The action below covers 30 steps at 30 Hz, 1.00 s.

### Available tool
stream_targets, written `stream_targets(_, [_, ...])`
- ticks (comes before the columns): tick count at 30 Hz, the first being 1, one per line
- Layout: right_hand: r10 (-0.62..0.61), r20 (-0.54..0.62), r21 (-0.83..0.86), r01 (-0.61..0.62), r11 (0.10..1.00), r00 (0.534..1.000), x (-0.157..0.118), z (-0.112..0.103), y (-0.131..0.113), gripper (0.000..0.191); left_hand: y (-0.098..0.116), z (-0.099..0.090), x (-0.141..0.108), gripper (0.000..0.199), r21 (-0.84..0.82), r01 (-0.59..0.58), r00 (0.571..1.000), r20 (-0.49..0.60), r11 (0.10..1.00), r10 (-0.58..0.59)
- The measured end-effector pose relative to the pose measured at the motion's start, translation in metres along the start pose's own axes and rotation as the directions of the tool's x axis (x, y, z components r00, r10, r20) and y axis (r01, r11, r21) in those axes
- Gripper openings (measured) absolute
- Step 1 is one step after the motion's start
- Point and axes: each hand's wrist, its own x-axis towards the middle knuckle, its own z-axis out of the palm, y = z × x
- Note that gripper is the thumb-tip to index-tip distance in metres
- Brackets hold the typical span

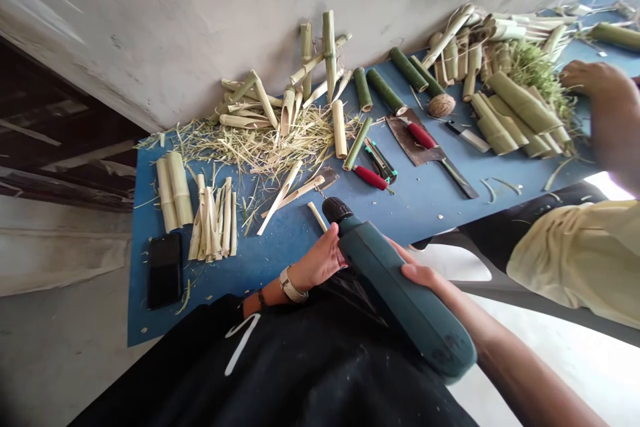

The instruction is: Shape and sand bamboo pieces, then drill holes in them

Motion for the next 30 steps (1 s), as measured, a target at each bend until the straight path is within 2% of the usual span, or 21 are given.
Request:
stream_targets(2, [0.038,0.009,0.060,-0.039,0.997,0.999,0.004,0.006,-0.001,0.063,0.008,0.006,-0.008,0.045,-0.038,0.020,0.997,-0.075,0.999,-0.023])
stream_targets(5, [0.063,-0.002,0.109,-0.063,0.992,0.998,0.010,0.015,0.001,0.069,0.013,0.016,-0.018,0.039,-0.153,0.032,0.993,-0.111,0.988,-0.049])
stream_targets(7, [0.013,0.004,0.037,-0.013,0.999,1.000,0.010,0.018,0.005,0.069,0.014,0.019,-0.022,0.034,-0.199,0.042,0.988,-0.138,0.979,-0.070])
stream_targets(9, [-0.101,0.053,-0.128,0.107,0.986,0.993,0.005,0.019,0.013,0.071,0.015,0.019,-0.024,0.028,-0.237,0.043,0.978,-0.187,0.970,-0.090])
stream_targets(12, [-0.277,0.106,-0.441,0.295,0.848,0.955,-0.006,0.017,0.029,0.085,0.017,0.015,-0.025,0.025,-0.286,-0.012,0.961,-0.269,0.958,-0.068])
stream_targets(14, [-0.355,0.020,-0.651,0.281,0.705,0.935,-0.009,0.017,0.041,0.083,0.020,0.015,-0.027,0.026,-0.260,-0.072,0.950,-0.313,0.963,-0.014])
stream_targets(16, [-0.411,-0.073,-0.784,0.202,0.587,0.909,-0.006,0.018,0.054,0.066,0.023,0.018,-0.029,0.027,-0.179,-0.147,0.942,-0.327,0.973,0.082])
stream_targets(17, [-0.430,-0.104,-0.808,0.177,0.562,0.897,-0.003,0.018,0.061,0.056,0.025,0.020,-0.030,0.028,-0.127,-0.187,0.937,-0.322,0.974,0.137])
stream_targets(19, [-0.468,-0.134,-0.795,0.187,0.577,0.874,0.006,0.019,0.074,0.041,0.031,0.025,-0.033,0.032,-0.021,-0.245,0.926,-0.300,0.969,0.227])
stream_targets(21, [-0.516,-0.189,-0.740,0.224,0.634,0.835,0.015,0.019,0.087,0.034,0.037,0.030,-0.036,0.034,0.049,-0.266,0.926,-0.264,0.963,0.269])
stream_targets(24, [-0.571,-0.291,-0.663,0.269,0.699,0.768,0.023,0.017,0.104,0.038,0.046,0.038,-0.040,0.035,0.055,-0.280,0.937,-0.200,0.958,0.286])
stream_targets(27, [-0.626,-0.344,-0.628,0.324,0.708,0.700,0.026,0.011,0.113,0.038,0.049,0.046,-0.042,0.033,0.025,-0.306,0.938,-0.164,0.952,0.306])
stream_targets(28, [-0.635,-0.344,-0.605,0.354,0.713,0.692,0.026,0.008,0.114,0.035,0.048,0.048,-0.042,0.033,0.022,-0.311,0.937,-0.157,0.950,0.310])
stream_targets(29, [-0.616,-0.326,-0.550,0.387,0.740,0.717,0.026,0.005,0.114,0.032,0.047,0.050,-0.041,0.033,0.025,-0.315,0.937,-0.154,0.949,0.315])
stream_targets(30, [-0.570,-0.296,-0.468,0.404,0.786,0.767,0.024,0.001,0.113,0.030,0.045,0.051,-0.040,0.034,0.037,-0.317,0.936,-0.145,0.948,0.319])
